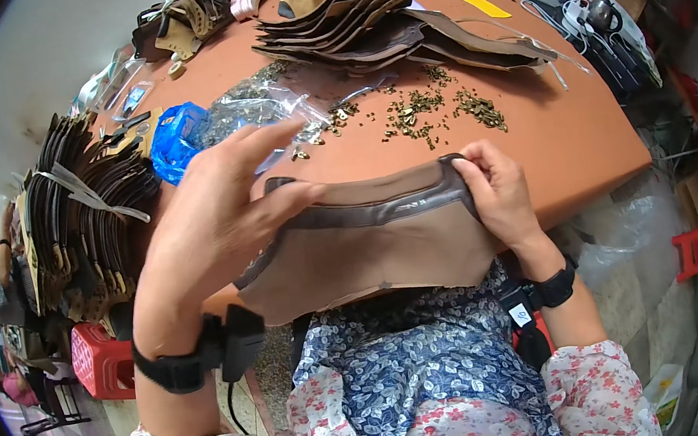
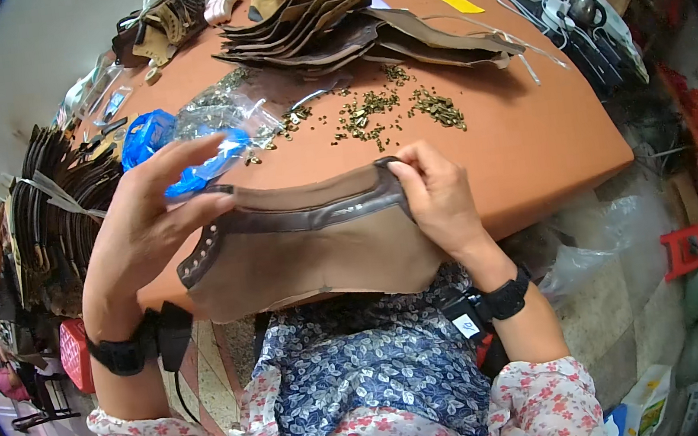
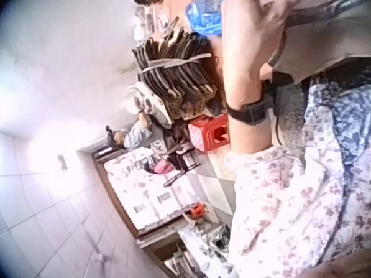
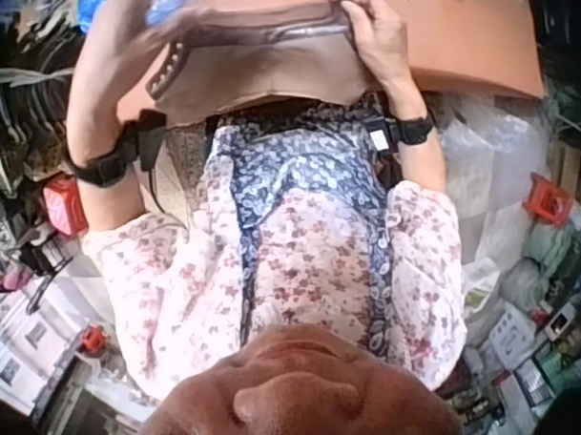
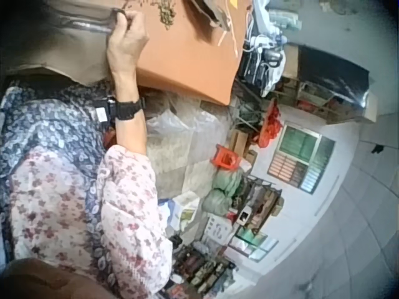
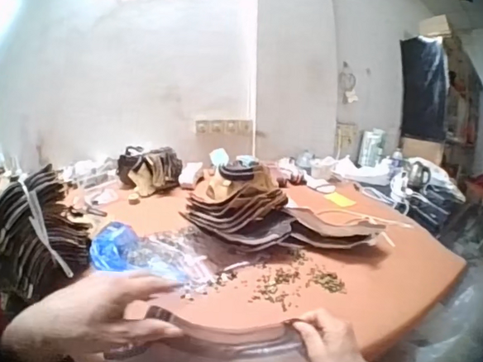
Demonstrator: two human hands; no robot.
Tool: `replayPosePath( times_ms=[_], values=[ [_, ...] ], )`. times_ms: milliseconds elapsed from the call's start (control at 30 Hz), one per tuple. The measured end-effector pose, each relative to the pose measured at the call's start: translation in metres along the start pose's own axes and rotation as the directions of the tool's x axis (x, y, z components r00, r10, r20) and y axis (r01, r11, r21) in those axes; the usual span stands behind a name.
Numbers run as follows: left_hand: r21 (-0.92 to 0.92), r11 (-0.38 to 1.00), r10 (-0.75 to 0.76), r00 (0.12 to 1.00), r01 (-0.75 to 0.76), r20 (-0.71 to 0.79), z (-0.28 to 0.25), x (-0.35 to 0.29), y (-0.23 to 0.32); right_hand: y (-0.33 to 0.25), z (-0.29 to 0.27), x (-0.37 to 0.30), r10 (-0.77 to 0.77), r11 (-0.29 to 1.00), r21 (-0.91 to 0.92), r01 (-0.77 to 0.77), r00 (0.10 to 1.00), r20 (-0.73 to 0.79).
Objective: Manually assembling and preparing leather shoe upper components by inserting eyelets or studs.
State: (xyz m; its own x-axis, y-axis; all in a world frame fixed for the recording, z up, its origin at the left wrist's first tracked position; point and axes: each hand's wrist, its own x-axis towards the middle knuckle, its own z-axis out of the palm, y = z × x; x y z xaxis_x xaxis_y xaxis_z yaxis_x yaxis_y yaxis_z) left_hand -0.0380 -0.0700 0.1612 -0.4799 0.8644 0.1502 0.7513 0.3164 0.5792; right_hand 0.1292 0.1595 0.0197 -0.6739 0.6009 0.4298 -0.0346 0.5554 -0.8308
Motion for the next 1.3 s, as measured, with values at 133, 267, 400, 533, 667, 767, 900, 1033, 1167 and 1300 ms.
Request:
replayPosePath(
  times_ms=[133, 267, 400, 533, 667, 767, 900, 1033, 1167, 1300],
  values=[
    [0.015, 0.994, -0.112, 0.993, 0.112, 0.027, 0.005, -0.029, -0.048, 0.008, -0.011, -0.01, 0.062, 0.998, 0.033, -0.062, 0.998, -0.004],
    [-0.529, 0.732, -0.301, 0.9, 0.429, 0.314, 0.031, -0.033, -0.07, 0.014, -0.026, -0.015, 0.138, 0.987, 0.08, -0.139, 0.99, 0.018],
    [-0.575, 0.737, -0.173, 0.922, 0.355, 0.347, 0.051, -0.021, -0.073, 0.02, -0.046, -0.018, 0.237, 0.965, 0.097, -0.243, 0.969, 0.073],
    [-0.122, 0.956, -0.222, 0.928, 0.268, 0.299, 0.065, -0.004, -0.06, 0.021, -0.065, -0.026, 0.318, 0.937, 0.112, -0.332, 0.94, 0.124],
    [-0.363, 0.92, -0.09, 0.98, 0.15, 0.178, 0.088, 0.011, -0.062, 0.019, -0.077, -0.037, 0.386, 0.91, 0.094, -0.405, 0.906, 0.172],
    [-0.461, 0.829, -0.218, 0.943, 0.315, 0.252, 0.094, 0.023, -0.058, 0.01, -0.085, -0.039, 0.472, 0.849, 0.121, -0.514, 0.842, 0.262],
    [-0.654, 0.686, -0.174, 0.944, 0.32, 0.279, 0.109, 0.031, -0.073, 0.003, -0.097, -0.029, 0.491, 0.868, -0.112, -0.484, 0.802, 0.34],
    [-0.705, 0.622, -0.175, 0.939, 0.339, 0.297, 0.119, 0.035, -0.075, 0.007, -0.099, -0.002, 0.309, 0.939, -0.234, -0.251, 0.916, 0.257],
    [-0.731, 0.599, -0.182, 0.945, 0.325, 0.271, 0.124, 0.038, -0.079, 0.001, -0.065, 0.036, 0.166, 0.954, -0.291, -0.076, 0.939, 0.3],
    [-0.691, 0.664, -0.16, 0.956, 0.287, 0.245, 0.126, 0.038, -0.081, 0.023, -0.036, 0.065, 0.071, 0.91, -0.404, 0.097, 0.922, 0.381]
  ],
)
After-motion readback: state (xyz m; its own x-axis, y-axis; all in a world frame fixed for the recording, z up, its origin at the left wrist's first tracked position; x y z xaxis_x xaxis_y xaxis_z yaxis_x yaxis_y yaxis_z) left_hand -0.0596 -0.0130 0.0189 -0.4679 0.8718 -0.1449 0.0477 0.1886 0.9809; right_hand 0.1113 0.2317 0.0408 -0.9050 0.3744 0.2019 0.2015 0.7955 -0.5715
